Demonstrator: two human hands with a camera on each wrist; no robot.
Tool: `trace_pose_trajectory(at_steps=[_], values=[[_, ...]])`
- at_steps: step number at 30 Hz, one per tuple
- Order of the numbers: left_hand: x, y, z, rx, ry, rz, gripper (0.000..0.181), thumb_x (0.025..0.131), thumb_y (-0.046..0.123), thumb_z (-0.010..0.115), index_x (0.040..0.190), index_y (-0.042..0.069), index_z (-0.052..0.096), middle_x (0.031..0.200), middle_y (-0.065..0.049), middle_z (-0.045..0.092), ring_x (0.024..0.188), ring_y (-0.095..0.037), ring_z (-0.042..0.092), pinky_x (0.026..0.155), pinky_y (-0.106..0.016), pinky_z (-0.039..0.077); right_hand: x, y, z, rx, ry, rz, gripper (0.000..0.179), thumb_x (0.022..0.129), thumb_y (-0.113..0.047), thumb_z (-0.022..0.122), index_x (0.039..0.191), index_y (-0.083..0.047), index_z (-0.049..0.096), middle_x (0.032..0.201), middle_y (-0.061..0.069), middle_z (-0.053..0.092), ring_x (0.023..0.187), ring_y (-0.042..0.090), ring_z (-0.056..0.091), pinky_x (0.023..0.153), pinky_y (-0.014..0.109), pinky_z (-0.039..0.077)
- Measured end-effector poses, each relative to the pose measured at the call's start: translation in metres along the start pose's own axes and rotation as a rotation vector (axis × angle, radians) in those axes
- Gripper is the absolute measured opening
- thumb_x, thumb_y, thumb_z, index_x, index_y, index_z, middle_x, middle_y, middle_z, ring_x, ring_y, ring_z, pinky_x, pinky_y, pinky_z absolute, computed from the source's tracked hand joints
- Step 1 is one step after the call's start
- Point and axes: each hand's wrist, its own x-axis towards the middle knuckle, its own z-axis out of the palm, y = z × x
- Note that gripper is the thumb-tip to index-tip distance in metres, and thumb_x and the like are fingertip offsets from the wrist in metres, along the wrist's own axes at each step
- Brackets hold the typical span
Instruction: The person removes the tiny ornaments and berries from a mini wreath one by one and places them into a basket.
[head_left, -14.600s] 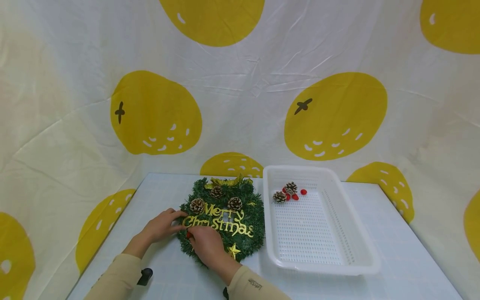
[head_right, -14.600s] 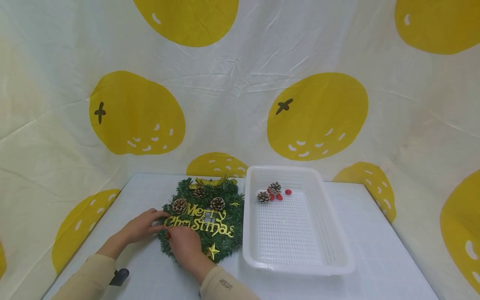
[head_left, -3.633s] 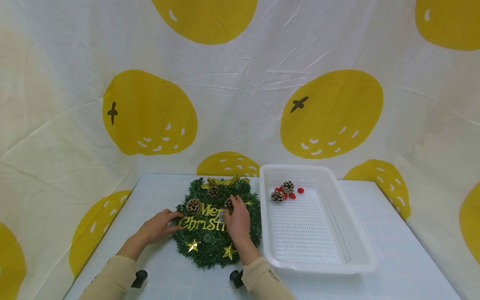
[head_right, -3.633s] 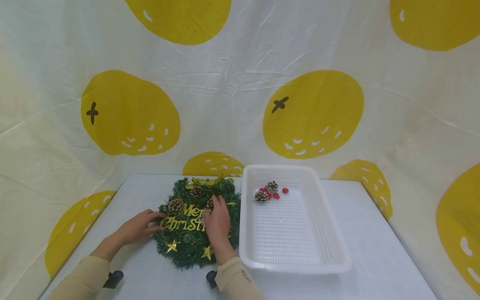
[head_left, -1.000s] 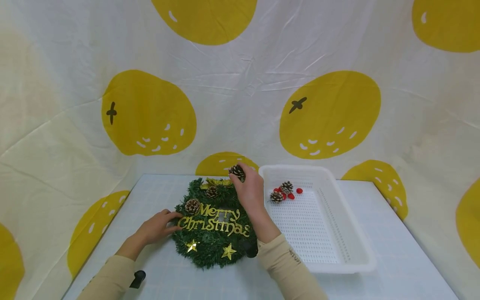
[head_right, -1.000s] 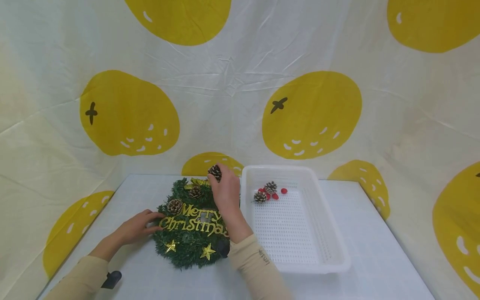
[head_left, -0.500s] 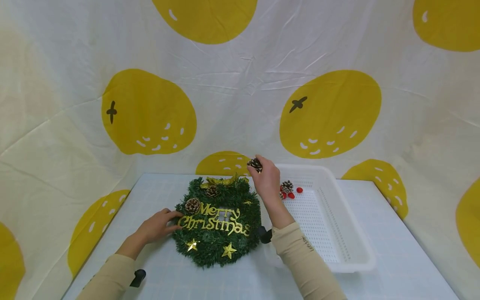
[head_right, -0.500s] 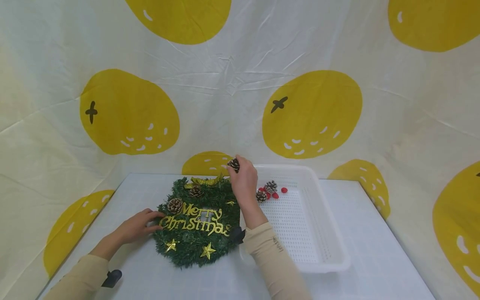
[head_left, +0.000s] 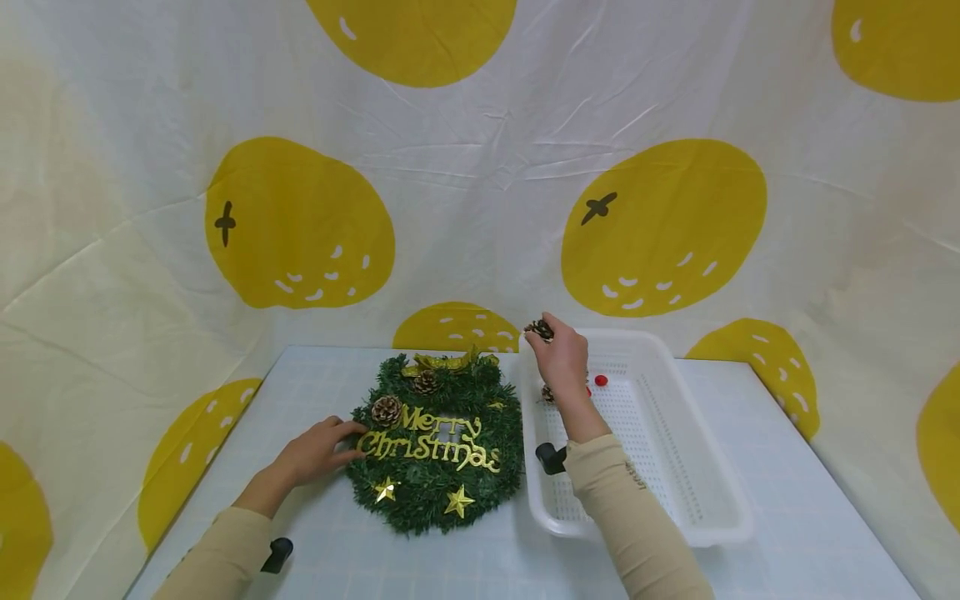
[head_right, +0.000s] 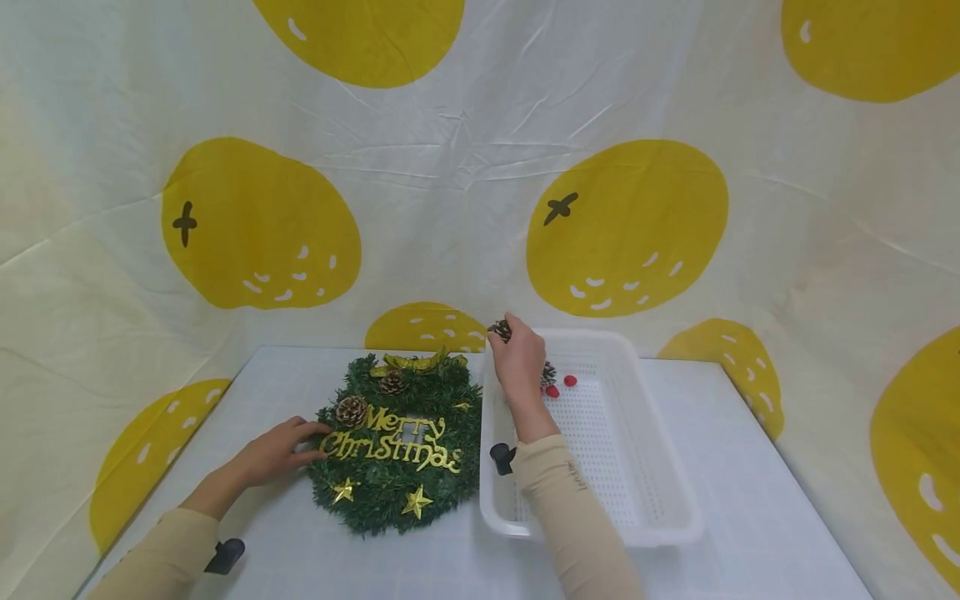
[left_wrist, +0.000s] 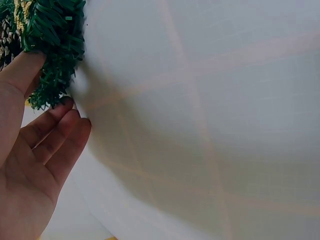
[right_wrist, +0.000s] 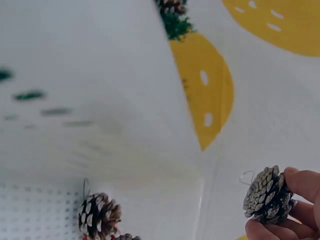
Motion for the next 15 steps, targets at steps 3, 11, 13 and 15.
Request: trace_pose_trajectory(at_steps=[3, 11, 13, 15], values=[[0.000, 0.001, -0.001, 0.003, -0.004, -0.006, 0.042, 0.088, 0.038, 0.072, 0.122, 0.016, 0.065, 0.105, -0.008, 0.058, 0.092, -0.026, 0.059, 0.071, -0.046, 0.052, 0.003, 0.007, -0.002, -0.010, -0.012, 0.028, 0.049, 0.094, -0.023, 0.067, 0.137, -0.003, 0.056, 0.134, 0.019, 0.057, 0.119, 0.044, 0.052, 0.095, 0.052, 0.045], [0.000, 0.004, -0.003, -0.002, -0.010, -0.020, 0.041, 0.088, 0.037, 0.073, 0.122, 0.015, 0.065, 0.105, -0.009, 0.058, 0.093, -0.027, 0.059, 0.072, -0.048, 0.052, 0.009, 0.027, -0.003, -0.036, -0.054, 0.070, 0.050, 0.094, -0.022, 0.067, 0.138, -0.001, 0.055, 0.136, 0.021, 0.055, 0.124, 0.044, 0.049, 0.101, 0.052, 0.041], [0.000, 0.004, -0.002, -0.001, -0.010, -0.023, 0.041, 0.088, 0.037, 0.073, 0.122, 0.015, 0.065, 0.106, -0.009, 0.058, 0.093, -0.027, 0.060, 0.073, -0.048, 0.052, 0.009, 0.033, -0.002, -0.038, -0.069, 0.075, 0.050, 0.094, -0.021, 0.066, 0.138, 0.000, 0.055, 0.136, 0.022, 0.055, 0.124, 0.045, 0.048, 0.102, 0.052, 0.040], [0.000, 0.004, -0.002, -0.002, -0.011, -0.025, 0.041, 0.088, 0.037, 0.073, 0.122, 0.015, 0.065, 0.106, -0.009, 0.058, 0.094, -0.028, 0.060, 0.073, -0.048, 0.052, 0.009, 0.037, -0.001, -0.043, -0.090, 0.087, 0.050, 0.094, -0.020, 0.066, 0.138, 0.000, 0.054, 0.136, 0.022, 0.055, 0.123, 0.045, 0.048, 0.101, 0.053, 0.041]])
